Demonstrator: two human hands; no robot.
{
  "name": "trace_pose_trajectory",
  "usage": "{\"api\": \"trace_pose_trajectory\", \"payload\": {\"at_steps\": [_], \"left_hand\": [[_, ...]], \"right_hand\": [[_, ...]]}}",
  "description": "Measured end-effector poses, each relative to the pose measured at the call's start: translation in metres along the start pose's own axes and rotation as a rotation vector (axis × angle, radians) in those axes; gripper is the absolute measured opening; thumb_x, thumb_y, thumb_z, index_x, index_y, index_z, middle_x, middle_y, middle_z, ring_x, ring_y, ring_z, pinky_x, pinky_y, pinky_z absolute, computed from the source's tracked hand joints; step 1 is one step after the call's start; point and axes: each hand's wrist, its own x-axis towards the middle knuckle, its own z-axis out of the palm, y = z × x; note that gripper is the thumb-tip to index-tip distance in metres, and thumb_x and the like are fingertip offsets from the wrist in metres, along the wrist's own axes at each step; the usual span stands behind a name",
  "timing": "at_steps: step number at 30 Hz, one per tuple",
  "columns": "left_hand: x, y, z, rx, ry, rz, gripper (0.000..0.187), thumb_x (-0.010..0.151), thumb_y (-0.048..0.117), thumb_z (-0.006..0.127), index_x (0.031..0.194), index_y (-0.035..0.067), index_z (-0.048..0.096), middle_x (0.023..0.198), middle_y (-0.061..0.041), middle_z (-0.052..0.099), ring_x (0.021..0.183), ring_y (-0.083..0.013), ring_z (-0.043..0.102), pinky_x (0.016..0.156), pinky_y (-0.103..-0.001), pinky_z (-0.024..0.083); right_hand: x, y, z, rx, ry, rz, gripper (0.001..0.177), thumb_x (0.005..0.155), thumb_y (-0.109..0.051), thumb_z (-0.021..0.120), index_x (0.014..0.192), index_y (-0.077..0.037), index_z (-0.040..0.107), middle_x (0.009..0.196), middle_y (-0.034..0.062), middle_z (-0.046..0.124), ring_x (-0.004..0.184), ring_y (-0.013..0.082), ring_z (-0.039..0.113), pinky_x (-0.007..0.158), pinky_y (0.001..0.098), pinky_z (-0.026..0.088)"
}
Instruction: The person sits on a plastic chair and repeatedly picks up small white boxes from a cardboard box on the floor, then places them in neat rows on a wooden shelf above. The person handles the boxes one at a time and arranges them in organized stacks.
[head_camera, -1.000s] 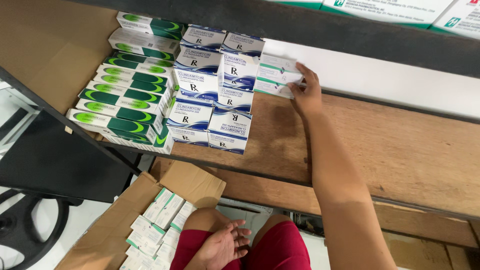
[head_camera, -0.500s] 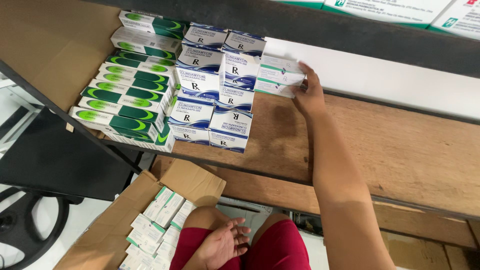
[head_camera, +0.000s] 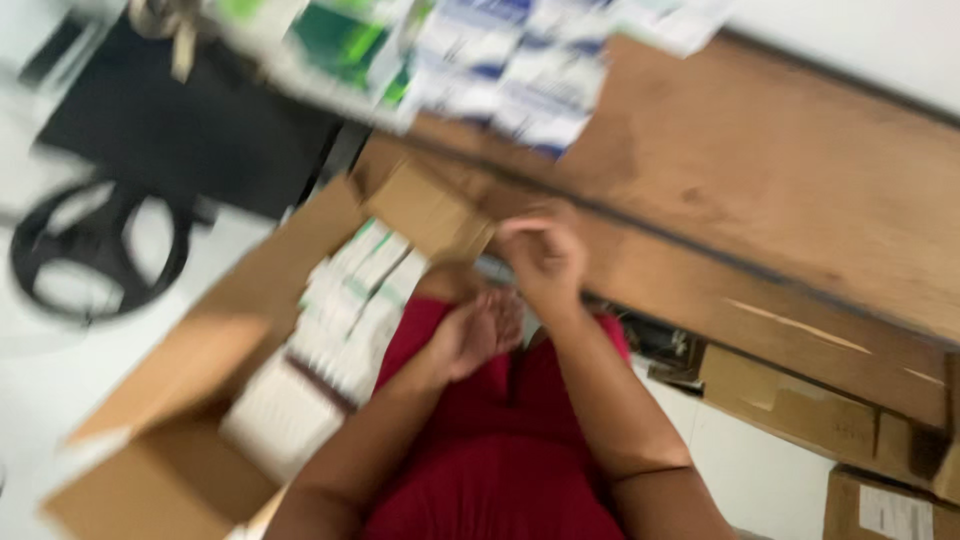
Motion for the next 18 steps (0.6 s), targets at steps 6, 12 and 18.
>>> {"api": "trace_pose_trajectory", "payload": {"at_steps": [6,12,18], "left_hand": [[-0.092,0.049,-0.045,0.253,0.258,0.485,0.029,0.103,0.020,0.058,0.132,0.015,0.052,0.123,-0.007,0.064,0.110,-0.0219,0.064,0.095,-0.040,0.054],[-0.236,0.105,-0.184,-0.085,1.184,0.735,0.035,0.097,0.025,0.057,0.129,0.012,0.055,0.103,-0.007,0.069,0.088,-0.0209,0.061,0.074,-0.034,0.054],[-0.240,0.103,-0.261,-0.055,1.225,0.679,0.025,0.097,0.020,0.057,0.120,0.010,0.059,0.107,-0.011,0.066,0.084,-0.0264,0.064,0.073,-0.037,0.055]], "right_hand": [[-0.076,0.003,0.080,0.132,-0.491,0.059,0.021,0.096,0.006,0.068,0.115,-0.001,0.066,0.119,0.0083,0.062,0.114,0.0169,0.062,0.100,0.0288,0.050],[-0.094,0.053,0.139,0.494,-0.444,0.373,0.023,0.103,0.004,0.063,0.125,0.002,0.058,0.117,0.0076,0.064,0.110,0.0137,0.062,0.101,0.0282,0.052],[-0.105,0.097,0.157,0.459,-0.380,0.471,0.021,0.105,-0.003,0.061,0.125,0.002,0.057,0.115,0.0061,0.064,0.105,0.0124,0.063,0.097,0.0278,0.052]]}}
